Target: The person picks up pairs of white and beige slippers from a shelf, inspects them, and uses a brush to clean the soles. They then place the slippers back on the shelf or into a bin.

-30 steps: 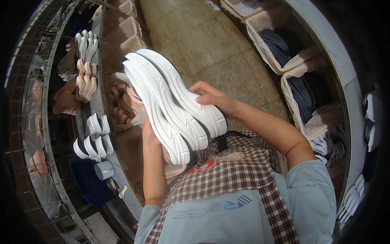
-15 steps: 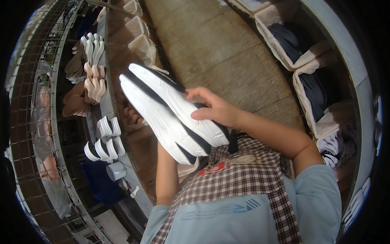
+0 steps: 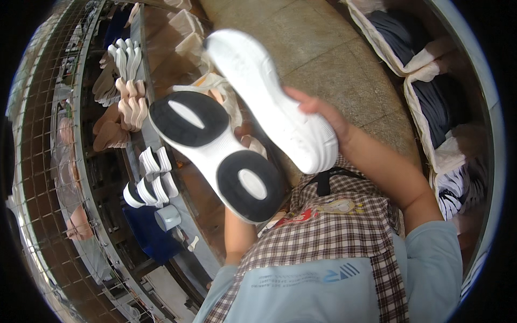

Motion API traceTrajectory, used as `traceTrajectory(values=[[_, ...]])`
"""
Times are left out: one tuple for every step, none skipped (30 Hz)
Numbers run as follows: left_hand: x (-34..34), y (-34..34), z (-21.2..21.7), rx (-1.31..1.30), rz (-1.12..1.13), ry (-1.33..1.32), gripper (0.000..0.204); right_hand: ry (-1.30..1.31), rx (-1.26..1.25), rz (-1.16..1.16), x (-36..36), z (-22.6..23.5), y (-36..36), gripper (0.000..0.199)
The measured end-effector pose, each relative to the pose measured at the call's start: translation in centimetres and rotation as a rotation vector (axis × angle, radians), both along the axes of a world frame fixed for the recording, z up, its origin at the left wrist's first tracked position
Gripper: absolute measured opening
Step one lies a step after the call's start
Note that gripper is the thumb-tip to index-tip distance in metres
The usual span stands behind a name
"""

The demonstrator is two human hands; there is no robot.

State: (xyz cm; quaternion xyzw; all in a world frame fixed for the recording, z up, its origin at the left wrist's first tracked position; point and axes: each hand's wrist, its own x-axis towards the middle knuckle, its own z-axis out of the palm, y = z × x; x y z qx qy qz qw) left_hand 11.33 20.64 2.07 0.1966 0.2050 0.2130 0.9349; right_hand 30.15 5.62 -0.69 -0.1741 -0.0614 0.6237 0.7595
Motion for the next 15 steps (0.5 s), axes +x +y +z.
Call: traceTrajectory(values=[[0.0,0.2,0.2,0.024,-0.014,0.052,0.063,-0.102,0.027,0.052,-0.2,-0.2,0.4,0.089],[0.1,0.4,0.4,0.032,-0.039,0.102,0.063,-0.175,-0.026,0.074,-0.7,-0.4,0.9,0.091],[0.3,0.5,0.6,0.028,-0.061,0.109,0.062,-0.202,-0.065,0.089,-0.9,-0.6,1.1,0.091],[0.3,0.5,0.8,0.01,-0.078,0.09,0.062,-0.247,-0.124,0.106,-1.3,-0.9,1.3,0.091],[0.5,0.5,1.1,-0.007,-0.09,0.064,0.062,-0.064,0.085,0.074,-1.5,-1.1,1.3,0.087],[0.6,0.5,1.4,-0.039,-0.096,0.007,0.062,0.117,0.06,0.088,-1.8,-1.4,1.2,0.085],[0.8,0.4,1.6,-0.08,-0.1,-0.067,0.061,0.212,0.087,0.098,-1.8,-1.8,0.9,0.084],[0.7,0.2,2.1,-0.106,-0.105,-0.142,0.061,0.306,0.144,0.117,-2.1,-2.0,0.5,0.082],[0.8,0.1,2.4,-0.138,-0.108,-0.21,0.061,0.348,0.161,0.141,-2.1,-2.3,0.1,0.074],[0.7,-0.1,2.8,-0.158,-0.1,-0.25,0.061,0.431,0.159,0.141,-2.2,-2.6,-0.3,0.072],[0.6,-0.2,3.0,-0.163,-0.09,-0.285,0.061,0.499,0.051,0.152,-2.2,-2.8,-0.7,0.07],[0.4,-0.3,3.3,-0.182,-0.048,-0.277,0.064,0.487,0.049,0.15,-2.2,-3.0,-1.0,0.07],[0.3,-0.3,3.5,-0.182,-0.048,-0.329,0.064,0.475,0.048,0.149,-2.2,-3.1,-1.3,0.069],[0.1,-0.3,3.6,-0.186,-0.053,-0.36,0.064,0.457,0.041,0.137,-2.2,-3.2,-1.4,0.068],[0.0,-0.3,3.7,-0.194,-0.057,-0.368,0.064,0.435,0.042,0.118,-2.2,-3.3,-1.5,0.069]])
